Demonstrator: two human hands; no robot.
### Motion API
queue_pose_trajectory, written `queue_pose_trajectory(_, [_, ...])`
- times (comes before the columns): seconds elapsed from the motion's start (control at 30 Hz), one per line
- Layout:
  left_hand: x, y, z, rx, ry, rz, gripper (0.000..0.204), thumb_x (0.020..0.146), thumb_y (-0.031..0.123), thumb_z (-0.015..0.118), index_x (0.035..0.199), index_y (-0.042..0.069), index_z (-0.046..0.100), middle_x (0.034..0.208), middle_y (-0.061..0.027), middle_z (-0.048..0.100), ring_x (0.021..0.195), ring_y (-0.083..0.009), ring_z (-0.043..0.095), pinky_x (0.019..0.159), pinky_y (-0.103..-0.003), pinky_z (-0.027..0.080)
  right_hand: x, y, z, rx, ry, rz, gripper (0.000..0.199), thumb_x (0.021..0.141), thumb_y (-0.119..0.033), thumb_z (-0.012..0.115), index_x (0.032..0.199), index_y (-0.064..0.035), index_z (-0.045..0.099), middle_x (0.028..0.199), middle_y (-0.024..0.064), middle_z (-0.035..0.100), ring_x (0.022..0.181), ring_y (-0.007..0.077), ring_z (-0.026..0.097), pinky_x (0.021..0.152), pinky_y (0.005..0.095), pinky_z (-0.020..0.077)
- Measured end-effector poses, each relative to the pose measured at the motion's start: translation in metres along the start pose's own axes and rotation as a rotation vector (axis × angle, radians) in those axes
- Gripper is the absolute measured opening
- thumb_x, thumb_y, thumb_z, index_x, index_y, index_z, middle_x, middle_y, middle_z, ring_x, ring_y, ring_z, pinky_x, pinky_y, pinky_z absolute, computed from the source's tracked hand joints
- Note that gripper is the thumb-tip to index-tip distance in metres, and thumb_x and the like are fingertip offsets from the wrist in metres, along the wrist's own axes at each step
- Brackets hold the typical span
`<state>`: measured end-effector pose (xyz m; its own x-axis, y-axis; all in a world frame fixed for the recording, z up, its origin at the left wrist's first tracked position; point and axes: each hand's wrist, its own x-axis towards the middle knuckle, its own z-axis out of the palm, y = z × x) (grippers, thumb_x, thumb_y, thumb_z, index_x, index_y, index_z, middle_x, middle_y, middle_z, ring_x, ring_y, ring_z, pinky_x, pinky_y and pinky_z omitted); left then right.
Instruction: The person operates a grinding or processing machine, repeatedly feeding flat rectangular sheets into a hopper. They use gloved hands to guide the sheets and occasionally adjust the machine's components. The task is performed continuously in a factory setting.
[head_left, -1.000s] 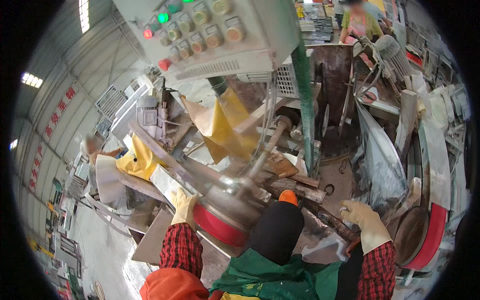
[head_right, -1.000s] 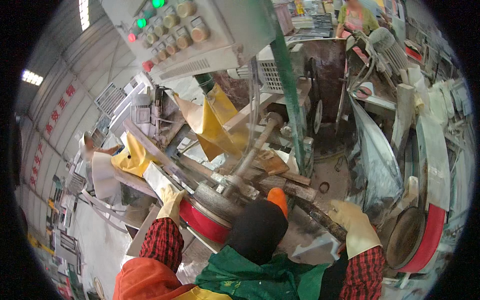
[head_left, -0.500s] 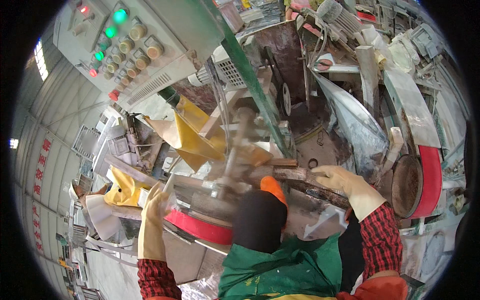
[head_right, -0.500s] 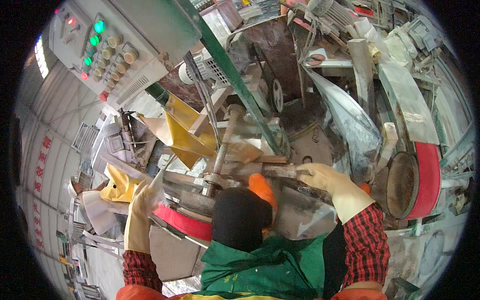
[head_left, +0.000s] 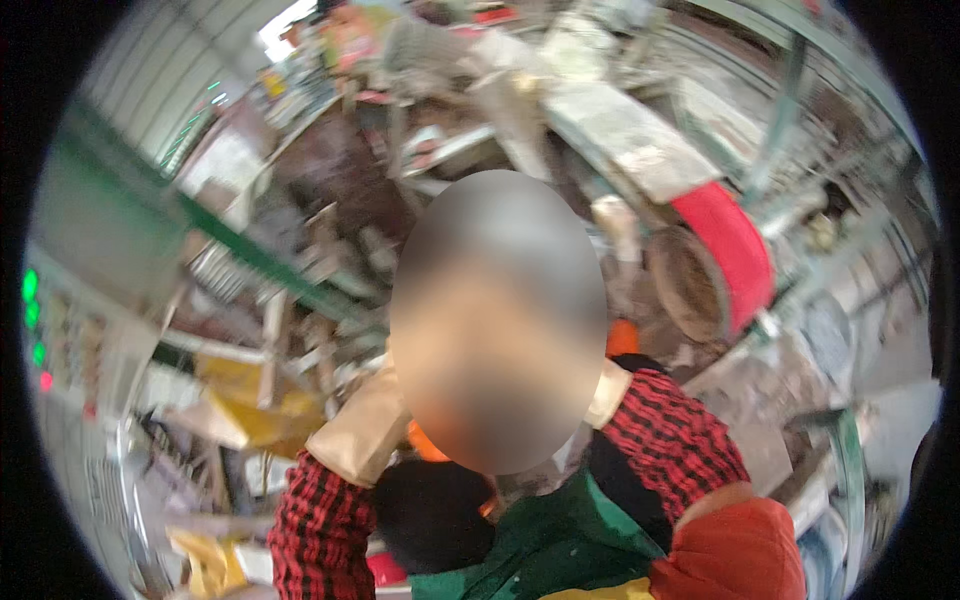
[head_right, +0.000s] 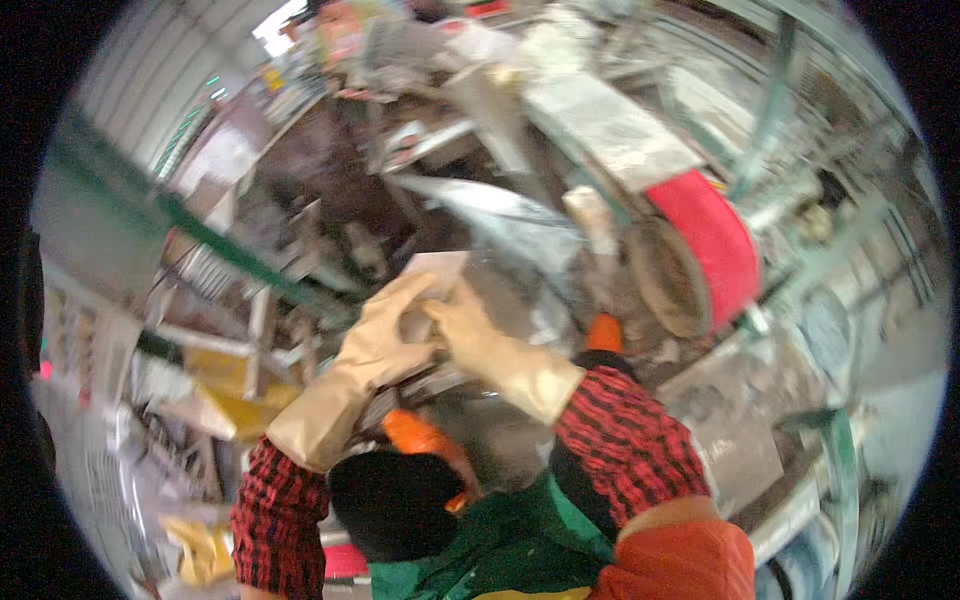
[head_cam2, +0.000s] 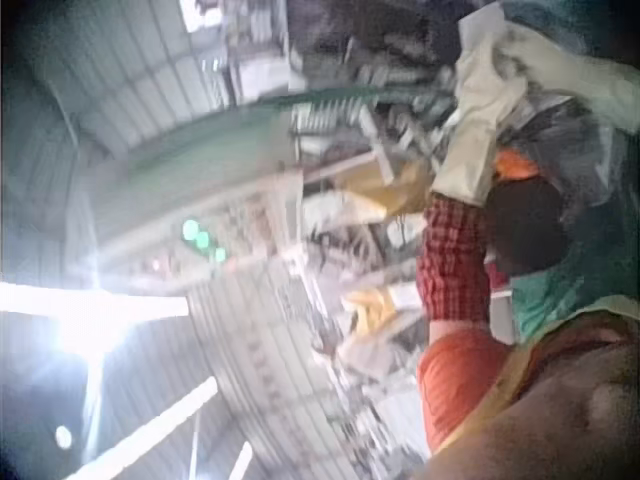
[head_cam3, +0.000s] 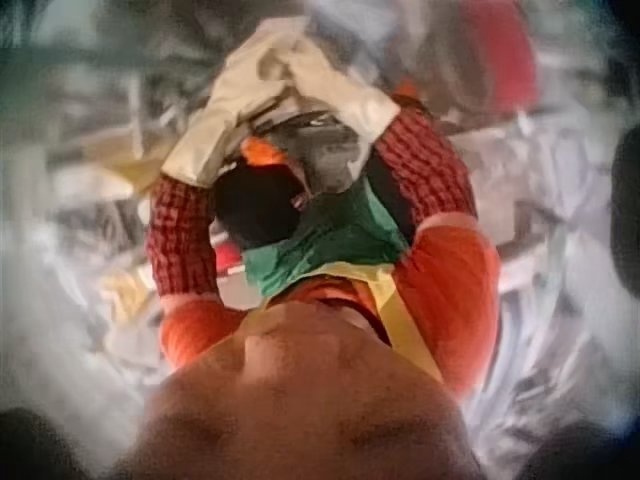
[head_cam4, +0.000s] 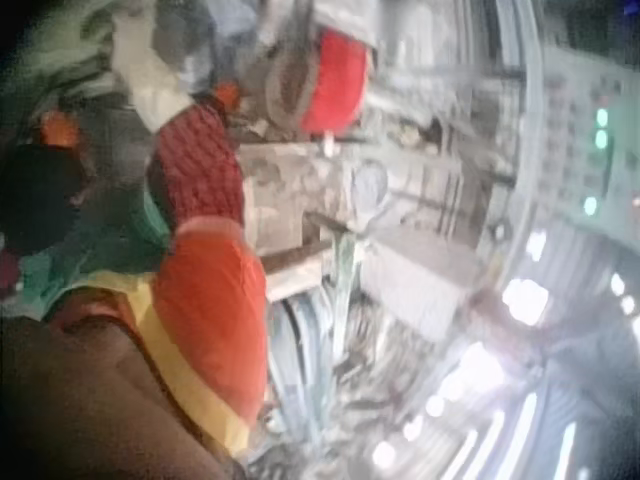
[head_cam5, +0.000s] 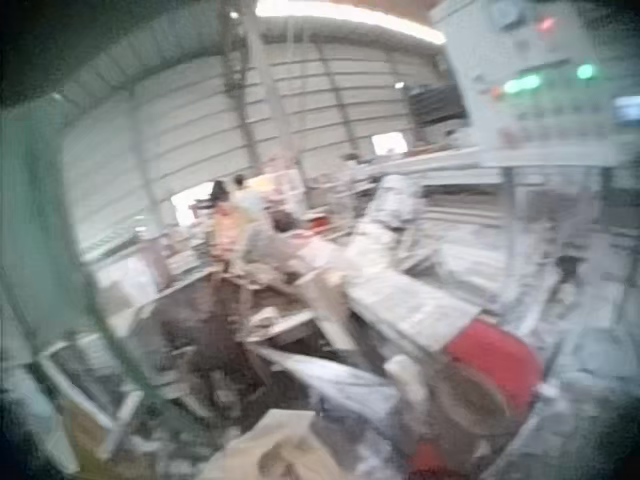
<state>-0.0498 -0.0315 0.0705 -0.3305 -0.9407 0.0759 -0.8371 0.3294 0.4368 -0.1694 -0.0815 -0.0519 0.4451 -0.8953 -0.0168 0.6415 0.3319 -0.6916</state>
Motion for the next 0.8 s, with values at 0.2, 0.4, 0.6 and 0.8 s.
queue_pose_trajectory(0.2, [-0.013, 0.001, -0.020, -0.254, -0.046, -0.182, 0.091, 0.076, 0.022, 0.085, 0.155, 0.019, 0.040, 0.163, -0.0159, 0.030, 0.151, -0.0319, 0.030, 0.124, -0.041, 0.029, 0.005, -0.070, -0.020, -0.396, 0.339, -0.170, 0.065, 0.090, -0.001, 0.063, 0.150, -0.0076, 0.039, 0.132, 0.0151, 0.061, 0.118, 0.0249, 0.059, 0.102, 0.0347, 0.0486])
queue_pose_trajectory(0.4, [-0.180, -0.091, -0.065, 0.005, 0.069, -0.580, 0.073, 0.082, 0.020, 0.080, 0.146, 0.007, 0.049, 0.148, -0.0183, 0.051, 0.136, -0.0335, 0.050, 0.113, -0.042, 0.041, 0.006, -0.155, -0.091, -0.250, 0.706, -0.508, 0.081, 0.089, 0.014, 0.051, 0.159, -0.0163, 0.024, 0.150, 0.0149, 0.046, 0.128, 0.0303, 0.054, 0.106, 0.0390, 0.0499])
queue_pose_trajectory(0.6, [-0.430, -0.158, -0.051, -0.113, 0.417, -1.313, 0.067, 0.088, 0.024, 0.072, 0.147, 0.005, 0.046, 0.145, -0.0237, 0.050, 0.134, -0.0378, 0.049, 0.111, -0.045, 0.040, -0.008, -0.223, -0.178, -0.293, 0.941, -0.484, 0.073, 0.083, 0.015, 0.058, 0.146, -0.0175, 0.037, 0.129, 0.0107, 0.058, 0.108, 0.0268, 0.064, 0.081, 0.0396, 0.0592])
queue_pose_trajectory(0.8, [-0.506, -0.174, 0.012, 0.289, 0.384, -1.500, 0.066, 0.090, 0.025, 0.071, 0.148, 0.007, 0.046, 0.146, -0.0245, 0.049, 0.135, -0.0388, 0.048, 0.113, -0.045, 0.038, -0.014, -0.255, -0.303, -0.535, 1.093, -0.581, 0.057, 0.087, 0.015, 0.055, 0.135, -0.0117, 0.042, 0.122, 0.0127, 0.060, 0.098, 0.0269, 0.068, 0.071, 0.0396, 0.0630])
